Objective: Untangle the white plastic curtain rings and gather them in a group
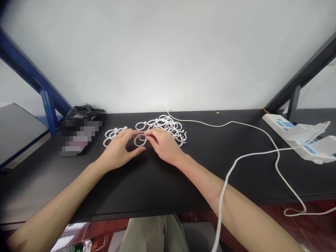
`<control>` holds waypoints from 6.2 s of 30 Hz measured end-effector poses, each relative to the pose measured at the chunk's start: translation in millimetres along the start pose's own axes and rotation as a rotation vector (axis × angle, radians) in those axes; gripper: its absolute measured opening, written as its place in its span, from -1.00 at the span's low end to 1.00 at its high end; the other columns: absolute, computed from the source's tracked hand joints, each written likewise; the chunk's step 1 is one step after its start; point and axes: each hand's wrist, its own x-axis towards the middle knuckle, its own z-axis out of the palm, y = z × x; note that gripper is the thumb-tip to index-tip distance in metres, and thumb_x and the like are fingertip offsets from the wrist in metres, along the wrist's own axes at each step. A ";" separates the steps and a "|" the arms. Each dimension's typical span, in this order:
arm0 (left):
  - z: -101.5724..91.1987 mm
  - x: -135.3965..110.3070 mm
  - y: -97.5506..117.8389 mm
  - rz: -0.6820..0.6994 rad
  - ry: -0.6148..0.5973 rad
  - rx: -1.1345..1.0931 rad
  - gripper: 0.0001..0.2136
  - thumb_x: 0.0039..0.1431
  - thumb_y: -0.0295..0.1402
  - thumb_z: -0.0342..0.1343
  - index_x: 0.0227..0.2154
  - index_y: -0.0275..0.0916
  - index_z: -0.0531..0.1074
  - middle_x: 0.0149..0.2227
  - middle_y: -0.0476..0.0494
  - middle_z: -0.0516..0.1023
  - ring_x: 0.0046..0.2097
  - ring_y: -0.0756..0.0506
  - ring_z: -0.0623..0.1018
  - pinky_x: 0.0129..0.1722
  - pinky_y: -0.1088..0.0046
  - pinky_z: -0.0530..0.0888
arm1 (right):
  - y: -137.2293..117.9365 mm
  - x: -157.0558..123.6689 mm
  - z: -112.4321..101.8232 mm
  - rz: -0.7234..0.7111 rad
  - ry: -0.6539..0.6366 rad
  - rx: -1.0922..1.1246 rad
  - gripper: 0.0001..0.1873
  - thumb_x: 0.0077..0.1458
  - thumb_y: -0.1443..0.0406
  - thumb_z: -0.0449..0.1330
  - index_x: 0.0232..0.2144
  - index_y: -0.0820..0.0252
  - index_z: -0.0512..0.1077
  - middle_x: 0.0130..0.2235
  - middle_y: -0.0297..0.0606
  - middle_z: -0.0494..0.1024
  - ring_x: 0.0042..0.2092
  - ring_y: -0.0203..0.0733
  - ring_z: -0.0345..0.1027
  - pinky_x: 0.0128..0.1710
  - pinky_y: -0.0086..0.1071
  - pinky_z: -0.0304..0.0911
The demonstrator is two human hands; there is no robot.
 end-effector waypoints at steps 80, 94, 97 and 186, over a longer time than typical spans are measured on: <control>-0.5 -2.8 0.8 -0.030 -0.007 -0.051 -0.64 0.23 -0.18 0.12 0.04 -0.16 0.36 -0.11 -0.12 0.50 -0.05 -0.17 0.44 -0.04 0.23 0.41 | -5.9 -1.7 -2.6 -0.059 0.050 0.056 -0.91 0.23 0.33 0.16 -0.27 0.13 0.48 -0.27 -0.34 0.58 -0.28 -0.30 0.44 -0.24 -0.38 0.37; -8.8 -1.5 -25.3 -0.295 0.239 0.326 -0.61 0.20 -0.18 0.08 0.05 -0.23 0.38 -0.06 -0.26 0.51 0.00 -0.33 0.40 0.00 0.08 0.37 | 7.8 -2.6 -2.5 0.082 0.048 -0.036 -0.78 0.20 0.27 0.16 -0.09 0.12 0.43 -0.21 -0.27 0.56 -0.19 -0.23 0.46 -0.08 -0.24 0.41; -9.9 -5.5 -37.7 -0.344 0.223 0.462 -0.51 0.20 -0.16 0.06 0.14 -0.28 0.32 0.07 -0.40 0.44 0.07 -0.47 0.32 -0.03 -0.07 0.34 | 7.5 -2.6 -2.1 0.095 0.023 -0.065 -0.81 0.22 0.28 0.12 -0.13 0.14 0.45 -0.20 -0.26 0.56 -0.18 -0.23 0.45 -0.08 -0.23 0.39; 7.3 8.9 -5.2 -0.138 -0.075 0.290 -0.83 0.28 -0.36 0.02 -0.39 -0.19 0.47 -0.30 -0.09 0.60 -0.16 -0.21 0.42 -0.13 0.15 0.25 | -9.9 -6.4 5.0 -0.161 -0.209 -0.220 -0.80 0.27 0.32 0.09 -0.21 0.20 0.52 -0.16 -0.23 0.59 -0.05 -0.13 0.32 0.06 -0.21 0.28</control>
